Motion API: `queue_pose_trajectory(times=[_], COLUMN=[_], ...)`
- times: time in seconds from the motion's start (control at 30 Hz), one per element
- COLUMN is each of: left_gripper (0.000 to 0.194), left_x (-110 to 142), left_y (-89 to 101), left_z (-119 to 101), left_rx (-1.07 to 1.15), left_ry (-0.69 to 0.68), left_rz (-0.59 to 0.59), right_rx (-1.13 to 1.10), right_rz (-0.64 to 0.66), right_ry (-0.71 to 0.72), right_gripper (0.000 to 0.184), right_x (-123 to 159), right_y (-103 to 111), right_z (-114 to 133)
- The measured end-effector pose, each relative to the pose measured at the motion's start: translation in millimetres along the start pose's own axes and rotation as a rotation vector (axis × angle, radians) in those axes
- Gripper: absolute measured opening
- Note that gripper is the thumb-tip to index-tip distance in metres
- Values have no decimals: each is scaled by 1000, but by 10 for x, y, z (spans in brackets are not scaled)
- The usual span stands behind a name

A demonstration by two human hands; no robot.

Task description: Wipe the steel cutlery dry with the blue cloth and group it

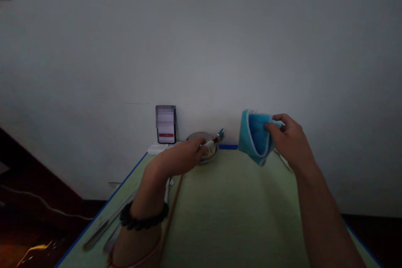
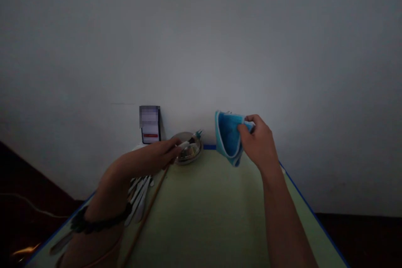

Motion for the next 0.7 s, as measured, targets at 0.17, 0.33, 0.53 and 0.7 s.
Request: queue_pose_trajectory(times=[0.17, 0.33, 0.53, 0.7], left_gripper=[35, 36, 34, 40], left_x=[72, 194, 225, 239], left_y=[86, 204, 191, 168], left_z=[-13, 182, 20, -144], left_rx=[-37, -53, -25, -19], left_ry=[-43, 76, -26, -90], left_rz=[-47, -63, -49, -63], right_rx=[-91, 59, -105, -446], right_rz=[108, 424, 435, 145], right_ry=[-41, 31, -136, -242], right_gripper=[31, 38, 54, 39], right_x=[-25, 80, 91, 55], right_y=[-171, -503, -553, -367], right_z=[-139, -70, -224, -187])
Point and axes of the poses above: each hand's wrist, its own x-axis away from the middle knuckle, its own y-axis out of the back of the hand, z = x × y, the point moved 9 cm from there along -x, towards the middle knuckle, and after that the axes turned 6 degrees about y, right-handed, at the moved point
